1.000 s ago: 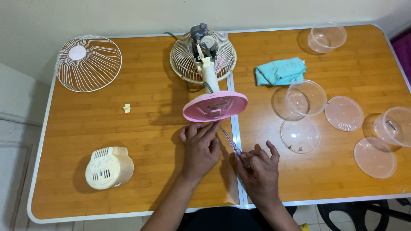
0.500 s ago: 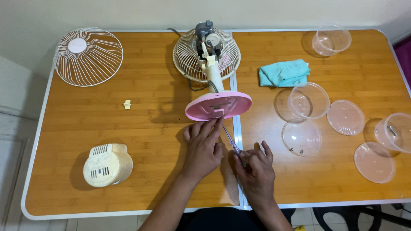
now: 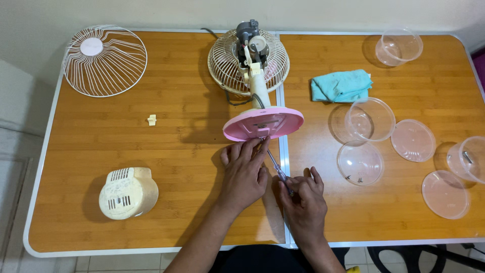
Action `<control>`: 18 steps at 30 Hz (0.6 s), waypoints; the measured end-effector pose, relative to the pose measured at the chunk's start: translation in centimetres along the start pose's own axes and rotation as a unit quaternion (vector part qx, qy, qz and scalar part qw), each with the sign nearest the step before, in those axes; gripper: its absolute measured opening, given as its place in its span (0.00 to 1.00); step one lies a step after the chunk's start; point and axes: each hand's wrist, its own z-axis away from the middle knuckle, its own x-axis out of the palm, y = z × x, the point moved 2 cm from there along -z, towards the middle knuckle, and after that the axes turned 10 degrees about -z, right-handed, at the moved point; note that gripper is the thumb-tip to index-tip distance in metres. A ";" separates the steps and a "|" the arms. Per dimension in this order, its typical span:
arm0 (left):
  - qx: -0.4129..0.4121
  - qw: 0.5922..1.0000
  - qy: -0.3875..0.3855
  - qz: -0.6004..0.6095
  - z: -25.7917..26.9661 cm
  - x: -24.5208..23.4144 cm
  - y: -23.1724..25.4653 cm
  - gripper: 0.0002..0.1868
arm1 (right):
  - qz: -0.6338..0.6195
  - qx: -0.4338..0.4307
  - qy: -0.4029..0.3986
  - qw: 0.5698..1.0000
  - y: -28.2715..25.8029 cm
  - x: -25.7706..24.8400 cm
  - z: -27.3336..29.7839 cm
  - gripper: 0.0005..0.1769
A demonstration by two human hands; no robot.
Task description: The person attaches a pink plastic base to the bottom of a disassembled electric fan using a screwdriver. They align the base, insert a screw, and tighten it to secure the base to the fan stand.
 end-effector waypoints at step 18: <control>-0.043 0.998 -0.046 0.009 -0.5 0.1 0.4 0.37 | -0.001 -0.012 0.003 1.000 0.0 0.2 -0.1 0.12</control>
